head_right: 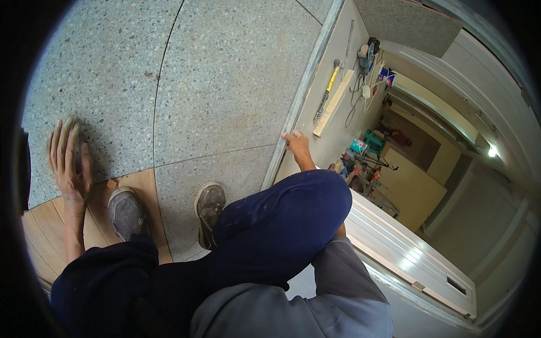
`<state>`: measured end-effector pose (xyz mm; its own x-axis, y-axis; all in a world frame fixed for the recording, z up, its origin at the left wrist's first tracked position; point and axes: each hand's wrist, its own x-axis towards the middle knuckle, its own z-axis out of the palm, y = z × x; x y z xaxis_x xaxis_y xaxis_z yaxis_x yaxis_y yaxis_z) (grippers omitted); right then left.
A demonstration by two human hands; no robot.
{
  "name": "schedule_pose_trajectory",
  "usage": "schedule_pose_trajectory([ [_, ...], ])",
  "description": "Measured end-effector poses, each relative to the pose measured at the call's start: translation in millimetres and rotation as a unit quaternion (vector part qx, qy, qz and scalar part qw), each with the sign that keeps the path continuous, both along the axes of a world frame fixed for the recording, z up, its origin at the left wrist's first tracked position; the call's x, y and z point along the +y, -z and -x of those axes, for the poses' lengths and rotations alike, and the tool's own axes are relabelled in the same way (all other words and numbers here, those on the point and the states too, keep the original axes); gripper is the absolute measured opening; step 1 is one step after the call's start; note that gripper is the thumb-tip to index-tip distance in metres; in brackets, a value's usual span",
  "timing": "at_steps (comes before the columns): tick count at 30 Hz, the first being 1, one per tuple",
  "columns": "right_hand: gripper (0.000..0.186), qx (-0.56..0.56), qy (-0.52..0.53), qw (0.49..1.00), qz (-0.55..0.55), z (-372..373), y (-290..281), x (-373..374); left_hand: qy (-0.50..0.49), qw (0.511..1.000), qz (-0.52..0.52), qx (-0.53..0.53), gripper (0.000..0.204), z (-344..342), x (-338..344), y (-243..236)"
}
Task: The person aligns a metal straightedge along floor tiles by hand, positions a wooden block against the floor, and strikes it with a hammer. The person then touches the tile edges by hand and stands up.
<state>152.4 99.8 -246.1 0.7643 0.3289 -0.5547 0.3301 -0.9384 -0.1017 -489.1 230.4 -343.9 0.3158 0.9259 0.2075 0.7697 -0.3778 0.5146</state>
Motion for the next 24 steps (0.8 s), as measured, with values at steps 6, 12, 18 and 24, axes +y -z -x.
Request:
schedule_pose_trajectory([
  [6,0.038,0.027,0.000,0.999,0.019,2,2,6,0.016,1.000,0.011,-0.020,0.043,-7,0,-7],
  [12,0.070,0.015,0.020,0.999,-0.028,-5,-2,7,0.017,1.000,0.017,-0.009,0.044,-13,-1,-5],
  [18,0.080,0.101,0.089,0.991,-0.021,-3,-12,15,0.016,1.000,0.016,-0.006,0.044,-11,-3,-4],
  [24,0.069,0.112,0.109,0.987,-0.035,-28,-3,1,0.009,1.000,0.010,-0.013,0.046,-12,-1,-6],
])
